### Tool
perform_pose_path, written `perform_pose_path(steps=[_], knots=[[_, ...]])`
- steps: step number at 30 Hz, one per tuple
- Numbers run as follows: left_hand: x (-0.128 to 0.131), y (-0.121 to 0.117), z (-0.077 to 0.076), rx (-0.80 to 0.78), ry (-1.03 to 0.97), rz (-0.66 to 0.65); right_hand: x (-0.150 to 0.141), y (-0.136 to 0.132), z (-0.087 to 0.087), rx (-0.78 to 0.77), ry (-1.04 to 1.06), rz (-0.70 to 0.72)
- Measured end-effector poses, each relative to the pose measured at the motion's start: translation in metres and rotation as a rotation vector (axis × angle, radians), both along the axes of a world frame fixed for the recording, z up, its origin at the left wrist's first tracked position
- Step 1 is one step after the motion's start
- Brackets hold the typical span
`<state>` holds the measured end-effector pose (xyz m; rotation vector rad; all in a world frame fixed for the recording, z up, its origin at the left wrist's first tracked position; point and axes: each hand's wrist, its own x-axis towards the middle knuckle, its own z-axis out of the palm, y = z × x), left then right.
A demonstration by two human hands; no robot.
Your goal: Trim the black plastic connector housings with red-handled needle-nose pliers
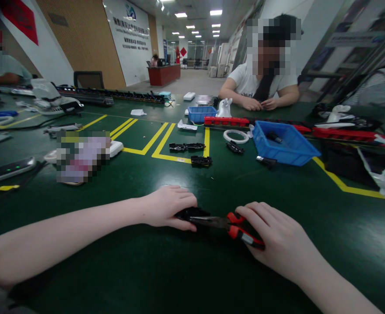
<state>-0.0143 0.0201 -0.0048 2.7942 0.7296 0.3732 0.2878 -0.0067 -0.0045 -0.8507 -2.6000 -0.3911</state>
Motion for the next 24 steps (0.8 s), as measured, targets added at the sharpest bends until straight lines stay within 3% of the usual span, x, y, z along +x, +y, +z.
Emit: perform_pose_path(steps=[24], knots=[[-0.001,0.001,-0.003,-0.019,0.014,0.020,-0.015,-0.016,-0.001,0.025,0.000,-0.066]])
